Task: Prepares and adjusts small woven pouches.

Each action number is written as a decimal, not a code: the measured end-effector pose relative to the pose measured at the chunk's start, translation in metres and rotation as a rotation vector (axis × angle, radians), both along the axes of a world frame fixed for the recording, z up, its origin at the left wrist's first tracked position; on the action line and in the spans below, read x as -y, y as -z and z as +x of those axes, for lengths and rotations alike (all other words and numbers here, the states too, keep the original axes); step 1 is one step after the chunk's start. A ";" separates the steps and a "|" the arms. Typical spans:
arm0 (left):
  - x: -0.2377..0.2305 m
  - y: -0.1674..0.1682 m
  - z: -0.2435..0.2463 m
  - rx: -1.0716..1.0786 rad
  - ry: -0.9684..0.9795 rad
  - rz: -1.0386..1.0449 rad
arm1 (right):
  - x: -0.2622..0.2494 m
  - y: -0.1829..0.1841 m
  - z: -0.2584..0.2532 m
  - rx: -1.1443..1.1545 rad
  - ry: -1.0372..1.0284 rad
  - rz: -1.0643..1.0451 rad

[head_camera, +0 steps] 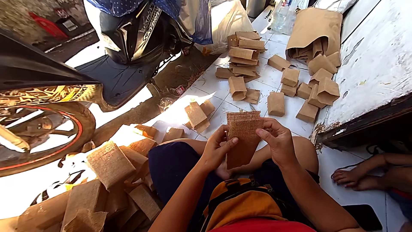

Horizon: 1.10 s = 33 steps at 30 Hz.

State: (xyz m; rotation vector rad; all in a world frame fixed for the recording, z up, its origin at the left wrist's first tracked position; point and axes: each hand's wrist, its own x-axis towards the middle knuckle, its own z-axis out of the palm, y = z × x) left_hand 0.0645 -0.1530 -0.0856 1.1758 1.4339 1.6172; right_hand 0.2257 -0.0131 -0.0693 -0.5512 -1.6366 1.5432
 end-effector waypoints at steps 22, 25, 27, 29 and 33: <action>-0.012 -0.010 0.017 0.316 -0.285 0.138 | 0.004 0.010 -0.004 0.103 -0.157 0.348; -0.011 -0.013 0.015 0.247 -0.264 0.103 | -0.002 0.012 -0.006 0.134 -0.230 0.392; -0.008 -0.010 0.009 0.138 -0.189 0.113 | -0.002 0.012 -0.007 0.083 -0.202 0.351; -0.005 -0.006 -0.003 -0.014 -0.089 0.126 | -0.003 0.011 -0.006 0.027 -0.206 0.287; -0.002 -0.002 -0.011 -0.132 -0.062 0.165 | -0.002 0.011 -0.005 -0.018 -0.160 0.306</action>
